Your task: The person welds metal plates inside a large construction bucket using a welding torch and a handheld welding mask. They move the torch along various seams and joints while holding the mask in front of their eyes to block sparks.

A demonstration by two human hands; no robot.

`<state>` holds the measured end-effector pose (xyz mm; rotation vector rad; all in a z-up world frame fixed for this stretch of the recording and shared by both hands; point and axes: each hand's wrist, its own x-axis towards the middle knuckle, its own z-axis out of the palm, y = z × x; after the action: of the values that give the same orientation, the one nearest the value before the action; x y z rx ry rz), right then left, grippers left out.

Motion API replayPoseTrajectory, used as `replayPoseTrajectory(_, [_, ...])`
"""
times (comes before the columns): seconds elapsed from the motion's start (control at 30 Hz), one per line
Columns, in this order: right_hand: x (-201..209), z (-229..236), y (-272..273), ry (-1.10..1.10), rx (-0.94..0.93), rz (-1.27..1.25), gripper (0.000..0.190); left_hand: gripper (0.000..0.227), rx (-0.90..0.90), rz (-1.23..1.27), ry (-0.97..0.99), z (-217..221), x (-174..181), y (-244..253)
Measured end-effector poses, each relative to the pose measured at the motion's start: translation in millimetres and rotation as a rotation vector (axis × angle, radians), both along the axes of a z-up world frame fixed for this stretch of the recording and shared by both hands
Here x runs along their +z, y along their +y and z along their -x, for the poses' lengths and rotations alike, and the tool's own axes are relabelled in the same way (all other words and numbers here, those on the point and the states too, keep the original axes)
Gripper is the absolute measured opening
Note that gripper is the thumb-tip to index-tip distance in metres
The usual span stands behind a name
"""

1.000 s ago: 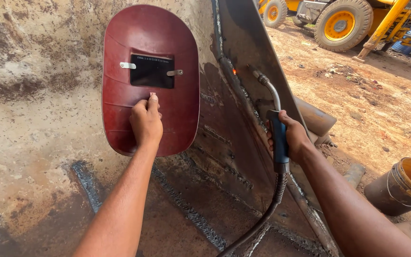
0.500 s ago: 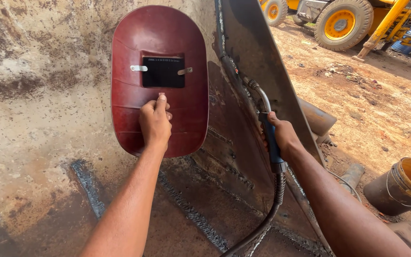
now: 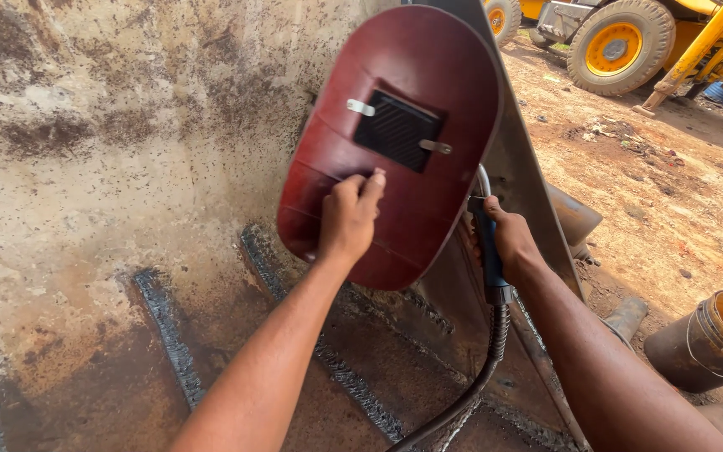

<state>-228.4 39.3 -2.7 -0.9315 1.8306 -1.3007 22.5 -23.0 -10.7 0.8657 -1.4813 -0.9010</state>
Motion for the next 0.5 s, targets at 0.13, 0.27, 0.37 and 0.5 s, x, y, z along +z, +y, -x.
replayPoseTrajectory(0.13, [-18,18,-10,0.012,0.024,0.065,0.039,0.047,-0.102,0.068,0.007,20,5,18])
replayPoseTrajectory(0.27, [-33,32,-21,0.065,0.014,0.122,0.026,0.047,-0.163,0.121,0.004,29,10,30])
replayPoseTrajectory(0.37, [-34,33,-23,0.015,0.01,0.099,0.028,0.046,-0.191,0.106,-0.018,29,12,33])
replayPoseTrajectory(0.5, [-30,27,-22,0.041,0.019,0.105,0.028,0.047,-0.164,0.109,-0.019,27,10,31])
